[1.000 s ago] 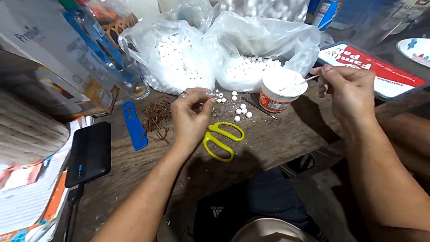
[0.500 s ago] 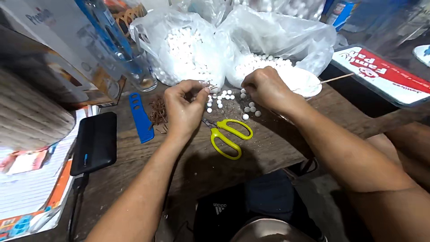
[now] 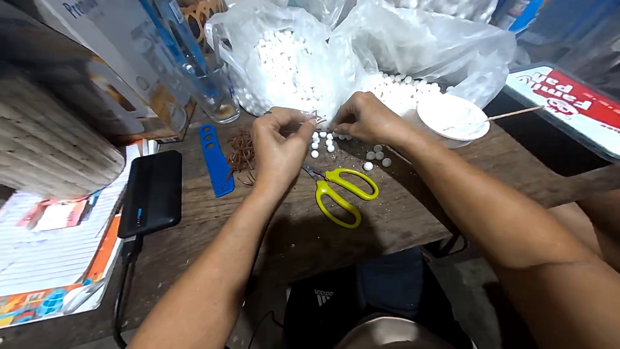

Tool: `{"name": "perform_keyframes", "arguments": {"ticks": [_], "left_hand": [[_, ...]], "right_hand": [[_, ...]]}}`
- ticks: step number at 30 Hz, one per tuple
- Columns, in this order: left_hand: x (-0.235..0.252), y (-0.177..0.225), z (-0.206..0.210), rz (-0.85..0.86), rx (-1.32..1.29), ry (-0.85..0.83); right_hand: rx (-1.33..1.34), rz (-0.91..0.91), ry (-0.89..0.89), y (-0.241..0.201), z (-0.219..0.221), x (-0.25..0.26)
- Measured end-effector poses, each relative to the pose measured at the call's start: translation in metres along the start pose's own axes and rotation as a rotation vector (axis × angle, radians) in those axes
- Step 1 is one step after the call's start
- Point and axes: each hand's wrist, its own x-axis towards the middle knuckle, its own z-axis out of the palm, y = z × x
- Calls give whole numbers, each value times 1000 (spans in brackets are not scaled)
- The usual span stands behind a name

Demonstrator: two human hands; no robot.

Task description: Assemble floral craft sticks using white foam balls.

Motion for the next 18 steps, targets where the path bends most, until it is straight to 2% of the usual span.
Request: {"name": "perform_keyframes", "arguments": {"ticks": [4, 8, 10, 14, 18], "left_hand": [[-1, 0, 1, -5, 2, 3], [-2, 0, 2, 13, 0, 0], [-4, -1, 2, 38, 3, -6], [-15, 5, 3, 116, 14, -56], [-17, 8, 8, 167, -15, -40]], "right_hand": [[-67, 69, -58, -1, 11, 8], [-17, -13, 5, 3, 13, 3], [184, -43, 110, 4, 7, -7], [951, 81, 211, -6, 0, -28], [1174, 45, 181, 1, 3, -34]]}}
